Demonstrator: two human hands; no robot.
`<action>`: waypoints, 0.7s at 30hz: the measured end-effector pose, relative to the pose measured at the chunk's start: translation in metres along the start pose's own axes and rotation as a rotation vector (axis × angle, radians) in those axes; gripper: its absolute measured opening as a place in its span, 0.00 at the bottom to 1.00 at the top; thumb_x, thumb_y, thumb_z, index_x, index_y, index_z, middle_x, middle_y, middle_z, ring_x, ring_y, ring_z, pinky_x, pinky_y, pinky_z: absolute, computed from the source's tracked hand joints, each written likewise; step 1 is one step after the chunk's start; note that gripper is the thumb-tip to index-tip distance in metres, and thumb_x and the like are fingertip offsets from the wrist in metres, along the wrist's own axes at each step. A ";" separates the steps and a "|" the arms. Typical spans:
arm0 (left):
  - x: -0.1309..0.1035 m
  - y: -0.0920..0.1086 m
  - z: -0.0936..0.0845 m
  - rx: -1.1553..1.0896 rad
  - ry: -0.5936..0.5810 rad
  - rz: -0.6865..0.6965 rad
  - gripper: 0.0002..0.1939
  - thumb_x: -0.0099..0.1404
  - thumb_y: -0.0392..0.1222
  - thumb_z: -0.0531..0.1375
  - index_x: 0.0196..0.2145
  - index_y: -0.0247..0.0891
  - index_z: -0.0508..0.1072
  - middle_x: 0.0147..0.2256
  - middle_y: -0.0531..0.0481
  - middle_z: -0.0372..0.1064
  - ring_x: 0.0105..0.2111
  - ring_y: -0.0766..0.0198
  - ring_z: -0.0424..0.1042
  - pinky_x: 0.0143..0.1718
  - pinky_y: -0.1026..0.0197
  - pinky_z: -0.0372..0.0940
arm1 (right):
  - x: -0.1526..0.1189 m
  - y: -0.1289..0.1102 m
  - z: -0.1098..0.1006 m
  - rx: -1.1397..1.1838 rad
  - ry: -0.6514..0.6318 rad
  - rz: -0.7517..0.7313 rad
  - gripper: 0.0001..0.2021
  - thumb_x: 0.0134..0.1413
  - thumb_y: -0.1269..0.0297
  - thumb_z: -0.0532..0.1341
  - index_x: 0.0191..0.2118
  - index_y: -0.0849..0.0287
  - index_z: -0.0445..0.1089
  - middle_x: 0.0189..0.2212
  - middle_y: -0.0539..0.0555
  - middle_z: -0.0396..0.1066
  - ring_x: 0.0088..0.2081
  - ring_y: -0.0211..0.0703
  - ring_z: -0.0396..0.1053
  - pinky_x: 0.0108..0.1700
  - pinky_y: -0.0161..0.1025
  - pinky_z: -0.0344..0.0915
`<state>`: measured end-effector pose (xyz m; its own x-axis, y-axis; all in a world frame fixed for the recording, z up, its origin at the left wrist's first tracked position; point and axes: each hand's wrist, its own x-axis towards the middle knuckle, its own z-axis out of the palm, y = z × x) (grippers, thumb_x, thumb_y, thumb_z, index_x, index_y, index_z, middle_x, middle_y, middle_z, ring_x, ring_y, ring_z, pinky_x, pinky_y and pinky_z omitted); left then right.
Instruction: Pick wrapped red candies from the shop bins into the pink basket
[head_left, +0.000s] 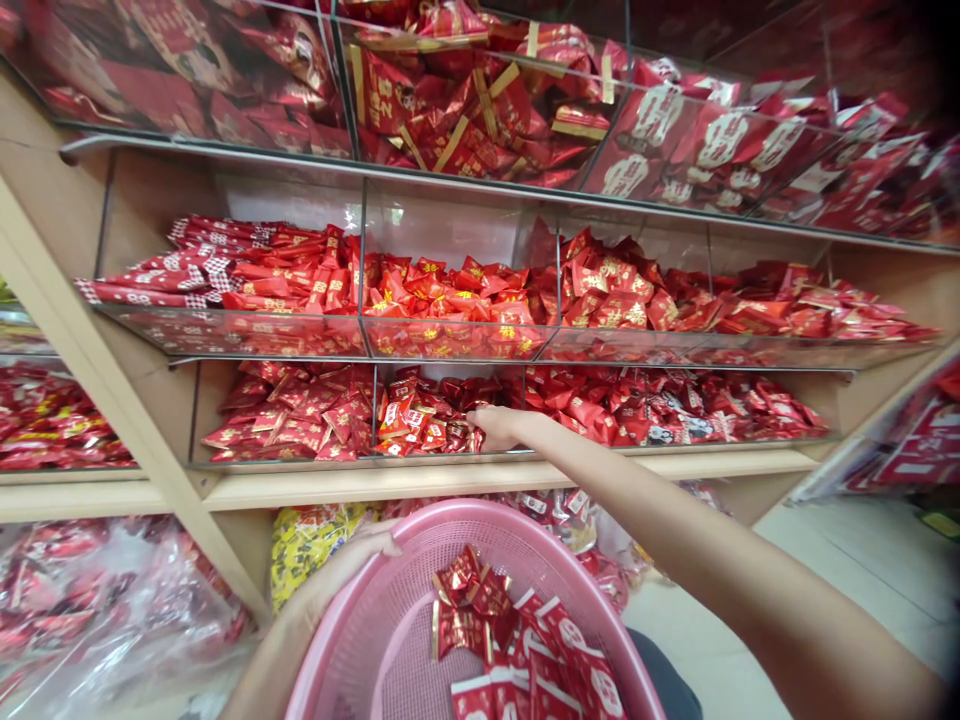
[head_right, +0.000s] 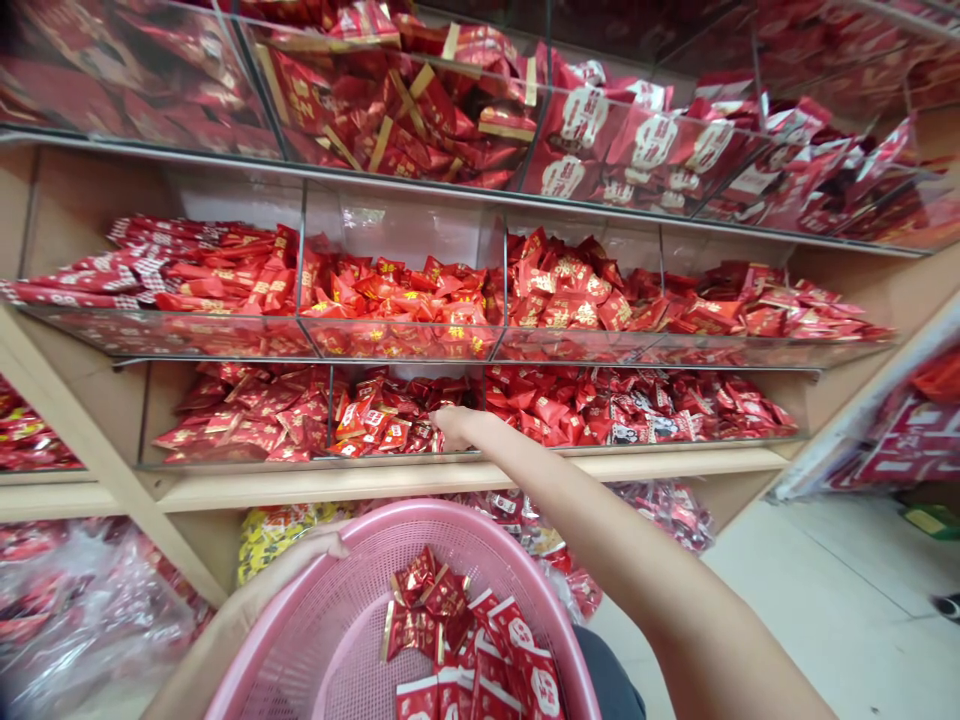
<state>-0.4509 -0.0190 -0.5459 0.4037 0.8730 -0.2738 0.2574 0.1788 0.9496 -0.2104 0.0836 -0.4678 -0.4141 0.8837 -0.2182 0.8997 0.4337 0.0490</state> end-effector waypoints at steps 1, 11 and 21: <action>0.000 -0.001 0.000 -0.003 0.003 0.007 0.18 0.46 0.38 0.54 0.33 0.43 0.78 0.45 0.51 0.72 0.51 0.46 0.59 0.55 0.52 0.48 | -0.001 0.000 -0.001 0.003 0.000 -0.004 0.20 0.41 0.71 0.63 0.45 0.62 0.68 0.40 0.60 0.72 0.39 0.45 0.69 0.36 0.32 0.62; 0.003 -0.011 -0.002 -0.008 0.014 0.034 0.17 0.48 0.38 0.54 0.34 0.45 0.78 0.45 0.54 0.72 0.52 0.48 0.59 0.55 0.54 0.50 | -0.007 0.001 -0.005 0.054 0.088 0.038 0.12 0.51 0.58 0.56 0.33 0.60 0.71 0.30 0.55 0.73 0.31 0.41 0.70 0.28 0.32 0.59; 0.004 -0.012 -0.002 0.005 -0.003 0.013 0.18 0.48 0.39 0.53 0.36 0.45 0.76 0.43 0.54 0.73 0.51 0.50 0.60 0.52 0.58 0.54 | -0.016 0.001 0.001 0.075 0.309 0.157 0.08 0.47 0.74 0.59 0.36 0.62 0.68 0.38 0.60 0.70 0.40 0.47 0.69 0.35 0.34 0.59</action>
<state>-0.4541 -0.0171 -0.5576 0.4100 0.8736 -0.2621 0.2567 0.1652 0.9523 -0.2025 0.0704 -0.4651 -0.2821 0.9550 0.0919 0.9585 0.2847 -0.0160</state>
